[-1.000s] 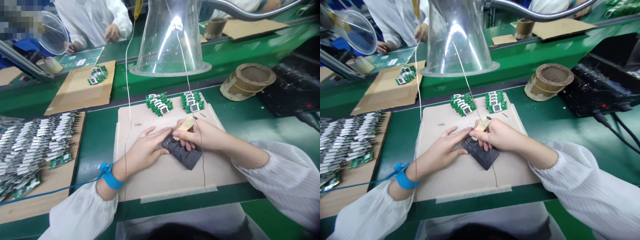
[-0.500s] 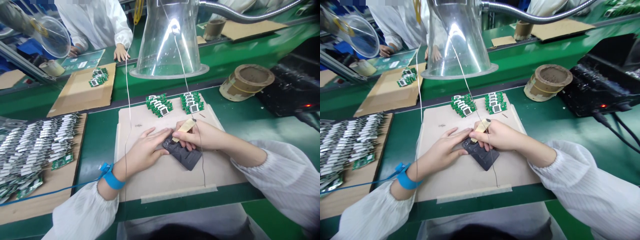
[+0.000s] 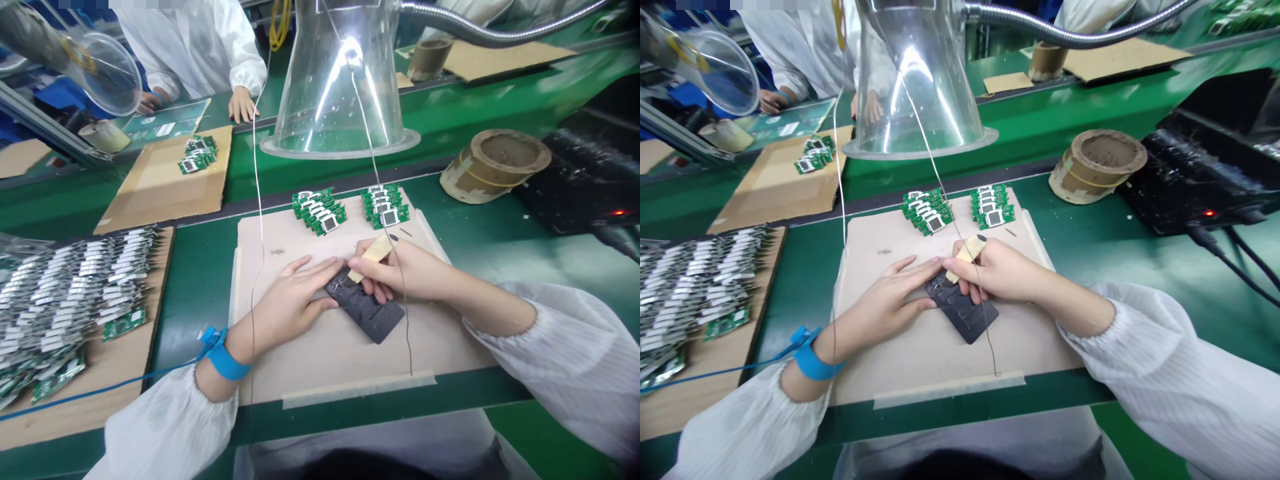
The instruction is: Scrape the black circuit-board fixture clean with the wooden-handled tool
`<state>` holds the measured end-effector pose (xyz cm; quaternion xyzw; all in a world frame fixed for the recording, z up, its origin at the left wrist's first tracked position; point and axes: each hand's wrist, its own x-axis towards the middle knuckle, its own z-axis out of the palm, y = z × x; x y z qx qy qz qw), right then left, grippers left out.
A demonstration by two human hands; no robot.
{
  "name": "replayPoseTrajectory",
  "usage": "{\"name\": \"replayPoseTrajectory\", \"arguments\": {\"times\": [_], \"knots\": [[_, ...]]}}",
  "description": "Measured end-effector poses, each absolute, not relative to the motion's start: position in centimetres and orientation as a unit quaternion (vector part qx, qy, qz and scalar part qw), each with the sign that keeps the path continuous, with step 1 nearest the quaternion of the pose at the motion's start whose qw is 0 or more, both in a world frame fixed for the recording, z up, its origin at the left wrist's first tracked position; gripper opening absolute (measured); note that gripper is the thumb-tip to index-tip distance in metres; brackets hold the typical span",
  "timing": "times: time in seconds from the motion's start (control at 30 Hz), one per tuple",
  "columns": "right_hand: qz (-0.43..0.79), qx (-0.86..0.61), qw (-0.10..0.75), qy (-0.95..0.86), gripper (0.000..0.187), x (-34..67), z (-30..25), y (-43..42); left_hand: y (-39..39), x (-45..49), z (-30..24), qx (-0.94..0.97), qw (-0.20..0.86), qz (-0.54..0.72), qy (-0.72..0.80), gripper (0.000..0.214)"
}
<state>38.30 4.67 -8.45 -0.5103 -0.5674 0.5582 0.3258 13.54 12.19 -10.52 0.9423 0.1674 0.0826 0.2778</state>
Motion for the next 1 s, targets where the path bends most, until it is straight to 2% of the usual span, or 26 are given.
{"name": "replayPoseTrajectory", "arguments": {"times": [1.0], "knots": [[0.542,-0.481,0.325,-0.607,0.039,38.47,-8.8,5.45,12.2,13.87,-10.52,0.941,0.28,0.062,0.18,0.062]]}}
